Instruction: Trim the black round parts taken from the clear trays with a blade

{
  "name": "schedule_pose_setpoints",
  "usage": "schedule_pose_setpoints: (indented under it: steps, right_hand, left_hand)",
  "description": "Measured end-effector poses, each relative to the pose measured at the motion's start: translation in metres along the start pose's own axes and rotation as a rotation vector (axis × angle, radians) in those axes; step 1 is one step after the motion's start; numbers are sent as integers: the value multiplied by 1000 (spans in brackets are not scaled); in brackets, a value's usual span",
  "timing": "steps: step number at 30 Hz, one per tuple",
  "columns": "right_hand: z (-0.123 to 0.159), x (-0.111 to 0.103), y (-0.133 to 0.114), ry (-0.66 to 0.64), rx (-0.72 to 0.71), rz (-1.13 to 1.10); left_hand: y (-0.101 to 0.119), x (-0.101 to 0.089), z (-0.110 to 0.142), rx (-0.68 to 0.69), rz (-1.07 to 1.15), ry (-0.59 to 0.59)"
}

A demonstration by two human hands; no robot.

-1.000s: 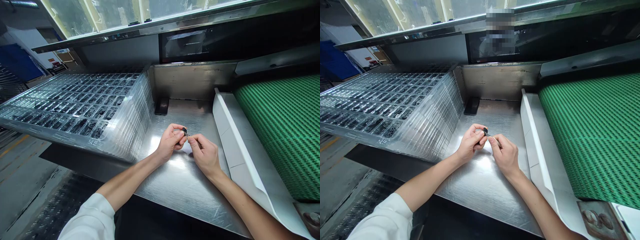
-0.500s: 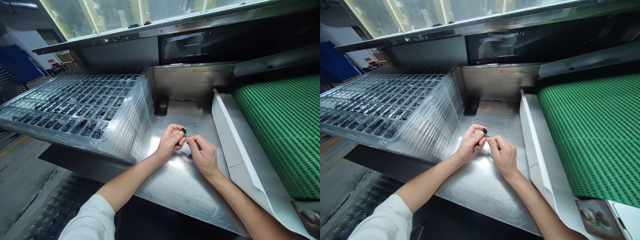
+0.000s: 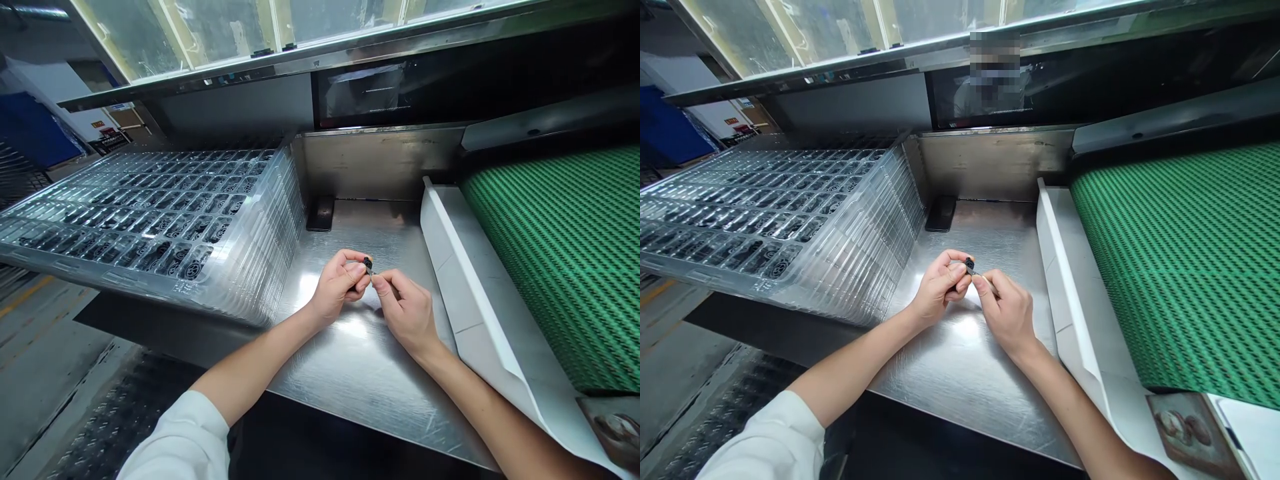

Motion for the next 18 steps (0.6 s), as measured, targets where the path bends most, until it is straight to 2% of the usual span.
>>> schedule_pose_setpoints:
  steps: [18]
  right_hand:
    - [1, 0, 4, 5, 43, -20]
  left_hand:
    - [-1, -1, 0, 1, 9, -4]
Point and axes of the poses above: each hand's wrist, its own z-axis away from the middle knuckle, its own x-axis out of the palm, y = z × x, the point moved 8 cm from there along -z, towards the middle knuckle, and after that the axes turned 9 degrees about -z, right-handed, at the moved point
